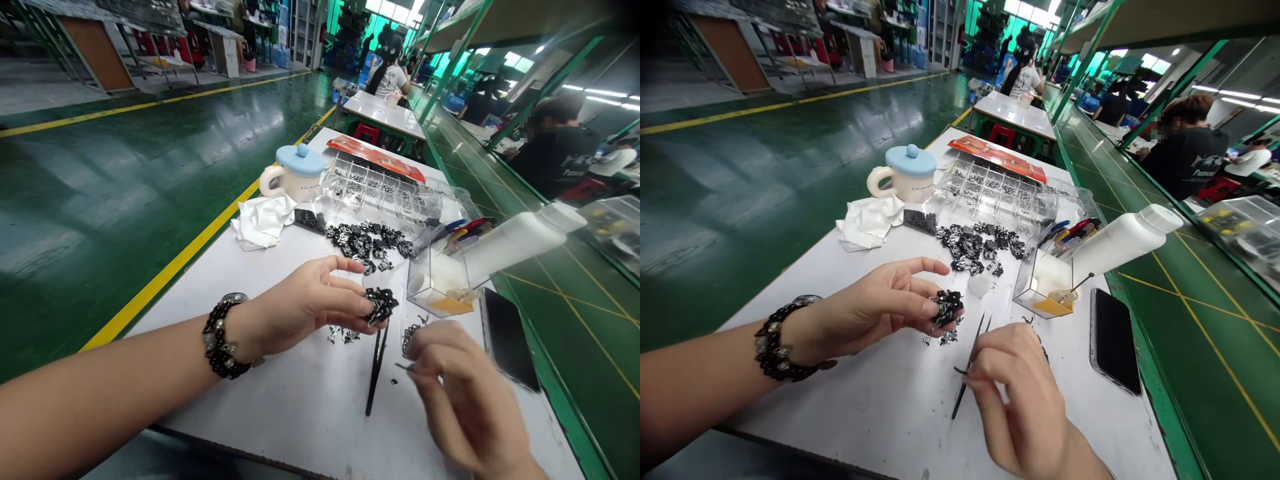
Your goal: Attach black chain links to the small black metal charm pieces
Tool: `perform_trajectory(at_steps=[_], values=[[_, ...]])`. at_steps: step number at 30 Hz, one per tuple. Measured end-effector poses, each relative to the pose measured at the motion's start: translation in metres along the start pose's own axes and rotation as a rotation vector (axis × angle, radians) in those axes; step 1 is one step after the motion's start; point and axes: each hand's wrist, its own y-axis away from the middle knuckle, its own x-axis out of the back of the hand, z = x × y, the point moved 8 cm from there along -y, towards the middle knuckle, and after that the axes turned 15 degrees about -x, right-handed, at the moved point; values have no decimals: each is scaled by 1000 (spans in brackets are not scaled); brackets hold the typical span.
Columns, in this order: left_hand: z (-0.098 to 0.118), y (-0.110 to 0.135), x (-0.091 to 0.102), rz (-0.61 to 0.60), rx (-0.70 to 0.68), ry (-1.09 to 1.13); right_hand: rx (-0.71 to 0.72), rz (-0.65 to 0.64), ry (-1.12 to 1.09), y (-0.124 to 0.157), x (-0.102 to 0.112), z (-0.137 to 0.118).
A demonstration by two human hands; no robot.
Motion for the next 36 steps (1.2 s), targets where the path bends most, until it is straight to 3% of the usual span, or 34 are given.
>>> perform_trajectory(at_steps=[4,6,14,23,36], values=[[-12,5,-6,3,136,85,-100,276,-181,4,22,11],[-17,8,-8,7,185,107,-131,314,-243,8,24,12],[-30,10,-11,-21,267,151,-152,130,-214,11,4,11],[-26,10,-7,2,175,7,-141,101,-116,10,-2,5],[-23,12,-4,26,104,-121,-174,83,-145,15,-4,11]])
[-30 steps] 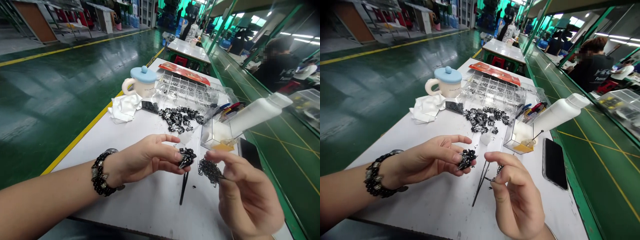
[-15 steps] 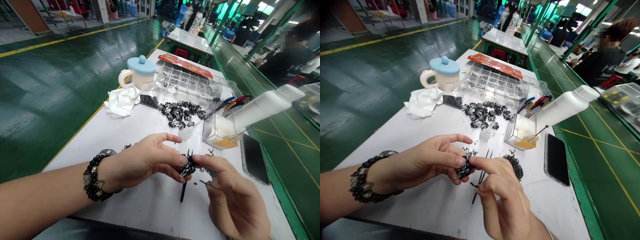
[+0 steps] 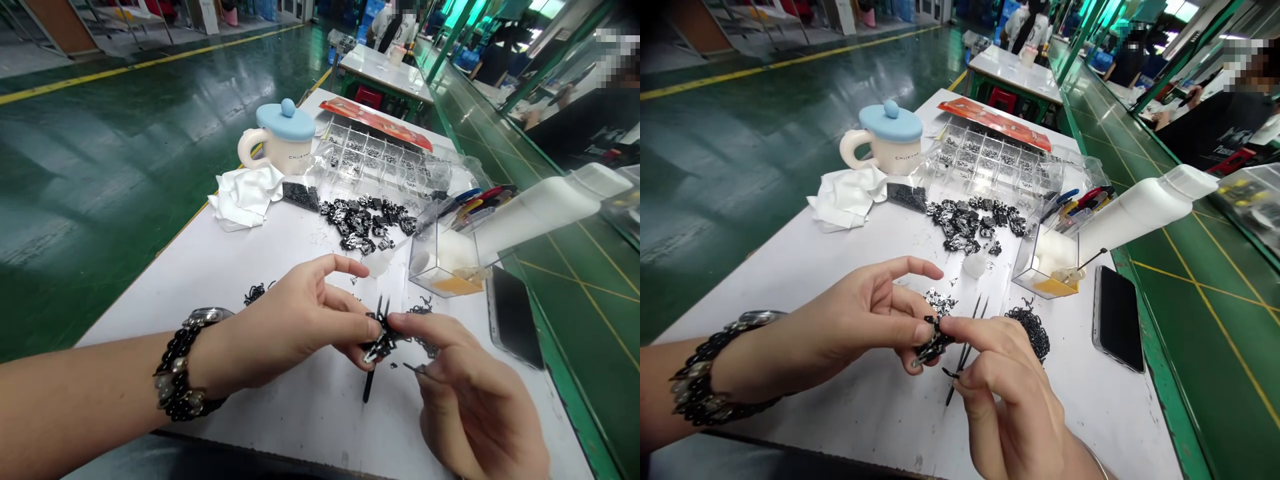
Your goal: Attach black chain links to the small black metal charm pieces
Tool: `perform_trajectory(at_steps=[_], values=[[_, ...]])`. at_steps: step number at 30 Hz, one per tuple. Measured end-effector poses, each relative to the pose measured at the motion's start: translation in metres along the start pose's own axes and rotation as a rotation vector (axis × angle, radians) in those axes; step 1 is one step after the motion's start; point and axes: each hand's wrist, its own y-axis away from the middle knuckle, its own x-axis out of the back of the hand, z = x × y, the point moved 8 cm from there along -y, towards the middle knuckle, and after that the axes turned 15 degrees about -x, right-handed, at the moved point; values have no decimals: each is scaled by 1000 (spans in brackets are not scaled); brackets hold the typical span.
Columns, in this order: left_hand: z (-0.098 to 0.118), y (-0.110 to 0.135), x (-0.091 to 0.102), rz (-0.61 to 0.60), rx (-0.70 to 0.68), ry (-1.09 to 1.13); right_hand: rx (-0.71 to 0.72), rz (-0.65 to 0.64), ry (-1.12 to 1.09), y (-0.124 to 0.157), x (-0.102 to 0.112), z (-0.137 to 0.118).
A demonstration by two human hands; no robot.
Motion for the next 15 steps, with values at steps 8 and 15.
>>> perform_trajectory(at_steps=[8,15], values=[[-7,-1,-3,-29,87,55,-12,-8,9,-2,1,1],[-1,-2,-9,-70,64,145,-40,56,-26,1,8,8]])
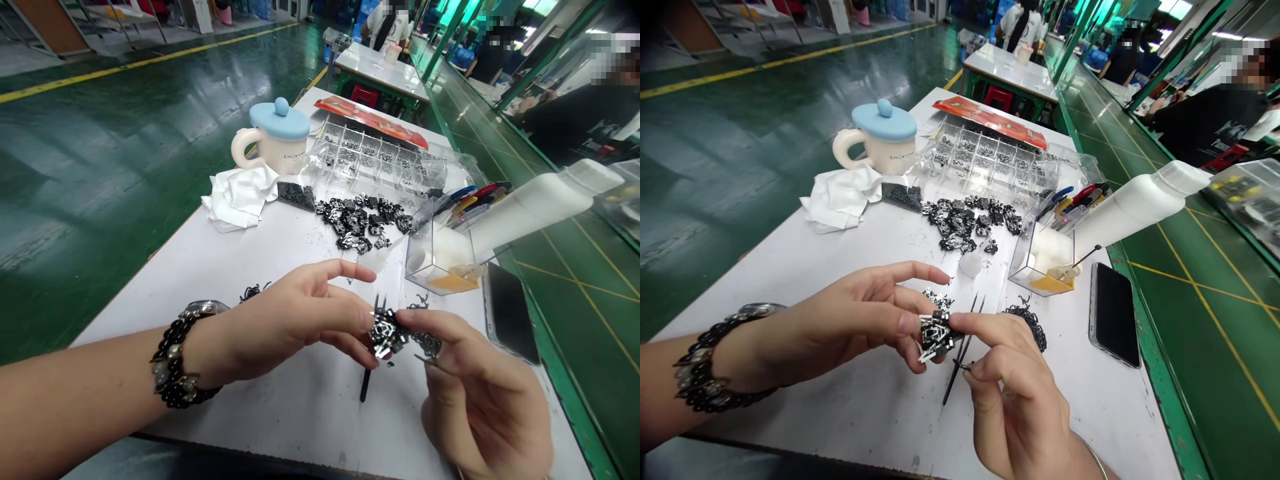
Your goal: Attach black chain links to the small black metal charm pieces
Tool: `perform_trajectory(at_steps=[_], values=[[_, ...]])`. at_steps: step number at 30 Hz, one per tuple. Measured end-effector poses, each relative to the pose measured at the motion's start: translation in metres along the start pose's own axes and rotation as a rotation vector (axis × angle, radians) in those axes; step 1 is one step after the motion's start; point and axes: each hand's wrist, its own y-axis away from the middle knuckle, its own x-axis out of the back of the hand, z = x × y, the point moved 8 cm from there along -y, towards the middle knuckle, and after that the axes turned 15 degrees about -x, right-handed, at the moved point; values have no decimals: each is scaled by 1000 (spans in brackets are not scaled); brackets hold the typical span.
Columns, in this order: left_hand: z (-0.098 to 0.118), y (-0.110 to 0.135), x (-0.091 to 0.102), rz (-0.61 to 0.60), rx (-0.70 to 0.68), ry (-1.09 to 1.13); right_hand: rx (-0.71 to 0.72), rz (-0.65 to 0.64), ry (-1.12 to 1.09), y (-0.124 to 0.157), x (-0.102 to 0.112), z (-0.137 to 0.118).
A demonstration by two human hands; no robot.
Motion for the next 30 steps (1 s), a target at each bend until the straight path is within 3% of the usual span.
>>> perform_trajectory(at_steps=[6,17,30], values=[[1,-3,0,-58,-37,-33,10,100,-94,2,7,4],[-10,-5,3,59,-1,142,49,31,-54,-3,-4,-4],[-13,-4,4,36,12,125,55,-3,-32,-4,-6,-3]])
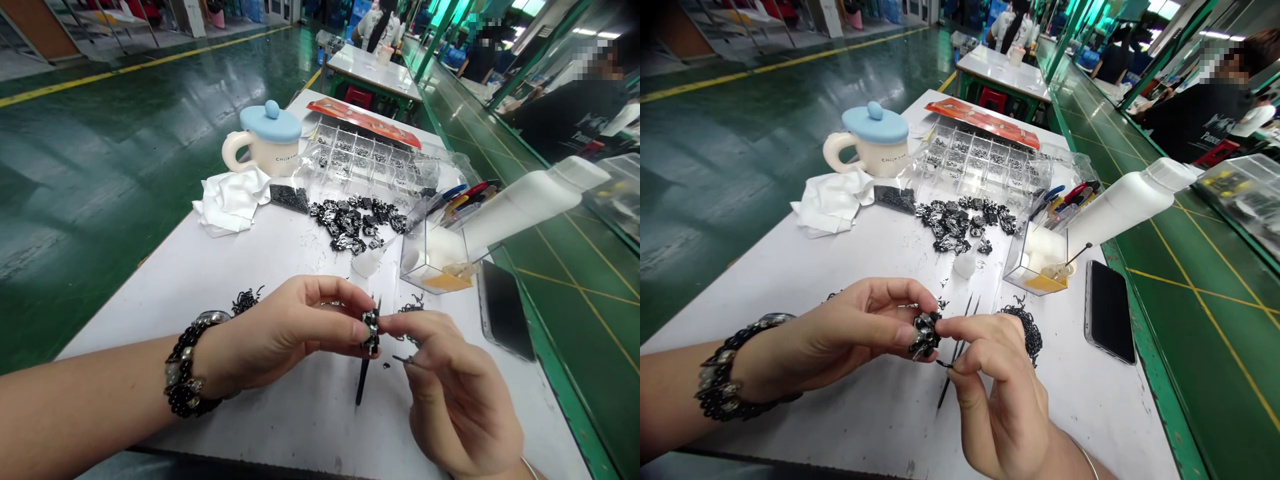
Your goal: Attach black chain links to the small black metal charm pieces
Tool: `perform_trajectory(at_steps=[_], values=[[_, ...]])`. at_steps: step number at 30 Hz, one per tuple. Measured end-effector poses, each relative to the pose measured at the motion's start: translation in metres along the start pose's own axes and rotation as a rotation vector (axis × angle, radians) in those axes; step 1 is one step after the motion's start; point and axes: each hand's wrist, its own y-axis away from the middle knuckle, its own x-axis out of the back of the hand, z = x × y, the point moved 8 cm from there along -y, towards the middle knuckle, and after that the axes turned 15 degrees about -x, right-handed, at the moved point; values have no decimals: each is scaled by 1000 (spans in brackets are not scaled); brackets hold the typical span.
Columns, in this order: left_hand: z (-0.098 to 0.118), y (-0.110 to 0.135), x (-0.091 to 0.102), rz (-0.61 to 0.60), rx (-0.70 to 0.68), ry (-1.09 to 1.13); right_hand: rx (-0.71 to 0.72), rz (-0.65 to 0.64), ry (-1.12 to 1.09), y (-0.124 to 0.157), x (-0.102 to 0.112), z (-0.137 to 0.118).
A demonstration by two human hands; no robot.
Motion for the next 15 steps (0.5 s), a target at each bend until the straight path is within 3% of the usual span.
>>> perform_trajectory(at_steps=[9,15], values=[[0,0,-1,-55,-39,-57,-98,112,-110,2,8,11],[-4,0,-4,-88,-26,-92,-96,207,14,2,15,8]])
